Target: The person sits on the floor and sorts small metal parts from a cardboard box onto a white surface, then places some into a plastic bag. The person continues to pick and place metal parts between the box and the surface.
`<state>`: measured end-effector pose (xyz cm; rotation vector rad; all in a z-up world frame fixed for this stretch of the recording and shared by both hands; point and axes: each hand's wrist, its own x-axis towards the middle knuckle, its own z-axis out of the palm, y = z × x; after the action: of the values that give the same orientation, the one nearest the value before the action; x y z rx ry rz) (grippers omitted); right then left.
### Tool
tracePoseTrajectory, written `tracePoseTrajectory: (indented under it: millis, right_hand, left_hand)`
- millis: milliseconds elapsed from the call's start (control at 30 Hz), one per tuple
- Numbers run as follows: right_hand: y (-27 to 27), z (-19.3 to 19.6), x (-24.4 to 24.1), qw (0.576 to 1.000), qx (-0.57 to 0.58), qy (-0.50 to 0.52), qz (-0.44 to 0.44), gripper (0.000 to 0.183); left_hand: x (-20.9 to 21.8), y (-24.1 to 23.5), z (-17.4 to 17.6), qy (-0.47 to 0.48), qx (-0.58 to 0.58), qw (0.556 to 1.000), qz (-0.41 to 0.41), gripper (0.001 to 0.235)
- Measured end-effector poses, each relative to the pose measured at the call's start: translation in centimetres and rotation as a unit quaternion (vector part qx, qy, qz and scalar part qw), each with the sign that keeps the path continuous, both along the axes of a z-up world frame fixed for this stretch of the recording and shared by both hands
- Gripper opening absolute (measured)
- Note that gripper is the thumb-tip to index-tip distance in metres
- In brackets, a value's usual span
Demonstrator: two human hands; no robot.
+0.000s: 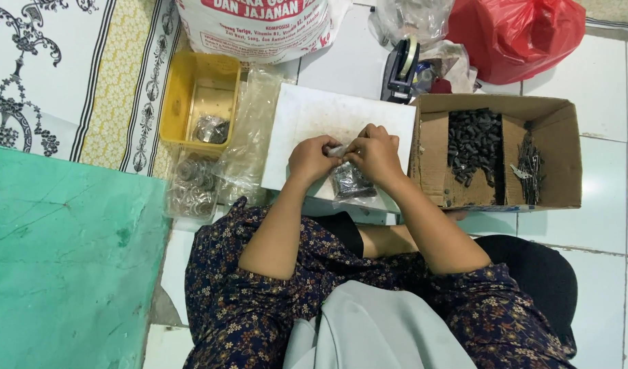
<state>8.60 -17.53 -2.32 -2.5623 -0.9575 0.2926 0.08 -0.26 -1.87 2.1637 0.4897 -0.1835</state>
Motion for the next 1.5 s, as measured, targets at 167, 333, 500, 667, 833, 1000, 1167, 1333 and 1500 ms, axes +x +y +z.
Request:
tracePoseTrajectory:
  millis: [167,333,500,667,833,1000,1167,1333,1500]
  right_hand:
    - [0.1,-0.2,0.0,1.0,-0.01,-0.018,-0.017,0.017]
    - [0.5,0.6,0.5,0.996,0.008,0.032,-0.08,0.041]
    - [1.3,1.2,0.6,0.985,0.007,0.102,-0.142,0.045]
    - [0.3,2.7,-0.2,0.978,0.015,0.149,-0.143,0.063]
    - [-0.7,3.3,-1.2,0.98,0.015,0.146,-0.133,0.071]
    - [-2.5,3.7,-2.7,0.948,0.095,0.252,-0.17,0.11]
    - [-2.8,5.2,-4.8,0.933,0.086,0.294,-0.189,0.104]
    - [-3.4,1.7,-2.2,0.948,0.17,0.188,-0.193,0.056]
    - [-6.1,-1.1,0.2,0.971,0.201,0.088,-0.094,0.06]
  left_hand:
    - [0.2,0.1,0.3,0.001,0.001,1.0,-0.005,0.044]
    - [0.0,0.1,0.3,0.009,-0.008,1.0,-0.004,0.044]
    - [-0.1,-0.3,2.3,0.023,-0.011,1.0,0.015,0.044]
    - [-0.3,-1.0,0.9,-0.015,0.018,0.999,0.034,0.039]
    - [-0.1,-1.6,-0.4,-0.049,0.068,0.996,0.031,0.033]
    - [0.0,-1.8,-1.4,-0.091,0.092,0.992,0.005,0.028]
    - [-0.8,-2.9,-0.4,-0.16,-0.005,0.987,0.027,0.02]
    - [-1.9,-3.5,1.9,-0.334,-0.034,0.94,0.053,0.016]
    - [-3.7,-0.1,3.3,-0.259,-0.181,0.939,-0.138,0.045]
